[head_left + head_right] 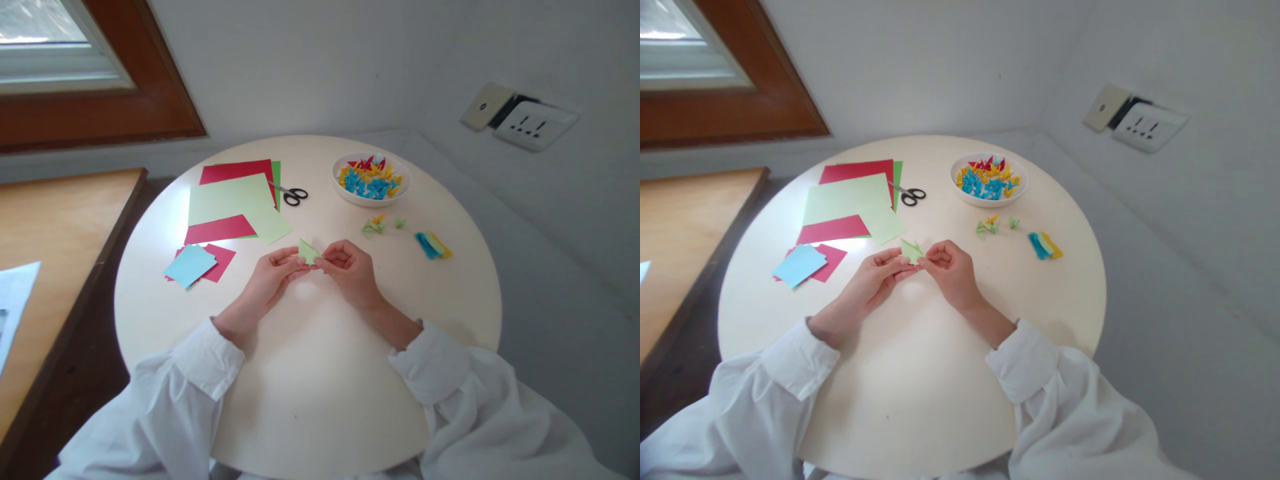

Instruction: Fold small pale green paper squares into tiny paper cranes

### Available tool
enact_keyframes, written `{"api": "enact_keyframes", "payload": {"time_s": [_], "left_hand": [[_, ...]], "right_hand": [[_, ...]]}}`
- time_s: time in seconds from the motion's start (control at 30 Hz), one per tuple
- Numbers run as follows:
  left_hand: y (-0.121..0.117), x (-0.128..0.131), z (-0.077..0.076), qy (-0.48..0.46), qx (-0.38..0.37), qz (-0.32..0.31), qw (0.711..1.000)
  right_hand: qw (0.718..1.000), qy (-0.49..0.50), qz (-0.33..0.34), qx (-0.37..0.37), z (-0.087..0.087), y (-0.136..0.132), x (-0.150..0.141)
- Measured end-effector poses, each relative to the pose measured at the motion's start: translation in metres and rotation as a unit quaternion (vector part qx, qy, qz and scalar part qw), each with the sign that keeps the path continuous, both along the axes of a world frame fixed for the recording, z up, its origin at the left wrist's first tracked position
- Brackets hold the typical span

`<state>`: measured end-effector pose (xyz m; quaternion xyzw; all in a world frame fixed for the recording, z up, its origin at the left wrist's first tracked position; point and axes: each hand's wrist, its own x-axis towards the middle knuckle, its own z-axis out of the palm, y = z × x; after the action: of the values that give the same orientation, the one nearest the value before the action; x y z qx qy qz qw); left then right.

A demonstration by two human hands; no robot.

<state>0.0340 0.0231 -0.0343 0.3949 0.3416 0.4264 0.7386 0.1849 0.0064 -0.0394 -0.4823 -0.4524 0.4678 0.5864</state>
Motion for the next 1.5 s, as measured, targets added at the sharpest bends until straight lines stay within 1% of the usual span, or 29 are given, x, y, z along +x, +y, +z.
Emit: {"api": "enact_keyframes", "payload": {"time_s": [0.17,0.3,0.4,0.5,0.63,0.8,0.9,1.17,1.33,1.5], "left_hand": [[0.002,0.001,-0.005,-0.01,0.006,0.041,0.999],[0.003,0.002,-0.004,0.031,0.016,0.076,0.996],[0.002,0.003,-0.002,0.065,0.031,0.091,0.993],[0.002,0.003,-0.001,0.09,0.051,0.088,0.991],[0.002,0.003,-0.003,0.117,0.071,0.084,0.987],[0.002,0.002,-0.008,0.129,0.108,0.051,0.984],[0.002,0.001,-0.01,0.138,0.12,0.037,0.982],[0.004,-0.001,-0.015,0.186,0.134,0.043,0.972],[0.003,0.0,-0.013,0.208,0.153,0.033,0.965],[0.001,0.001,-0.009,0.236,0.169,0.029,0.957]], "right_hand": [[1.0,-0.011,0.011,0.004,-0.001,-0.001,0.0],[0.999,0.014,0.035,-0.007,-0.002,0.0,-0.001],[0.999,0.007,0.037,-0.017,-0.003,0.001,-0.001],[0.999,-0.022,0.041,-0.02,-0.003,0.002,-0.001],[0.996,-0.072,0.047,-0.001,-0.002,0.001,0.001],[0.994,-0.105,0.031,0.009,-0.001,0.0,0.001],[0.993,-0.114,0.033,0.011,-0.002,0.0,0.001],[0.993,-0.114,0.029,0.032,-0.002,0.001,0.0],[0.991,-0.129,0.027,0.03,0.0,0.0,0.0],[0.99,-0.135,0.033,0.032,-0.002,0.001,0.0]]}}
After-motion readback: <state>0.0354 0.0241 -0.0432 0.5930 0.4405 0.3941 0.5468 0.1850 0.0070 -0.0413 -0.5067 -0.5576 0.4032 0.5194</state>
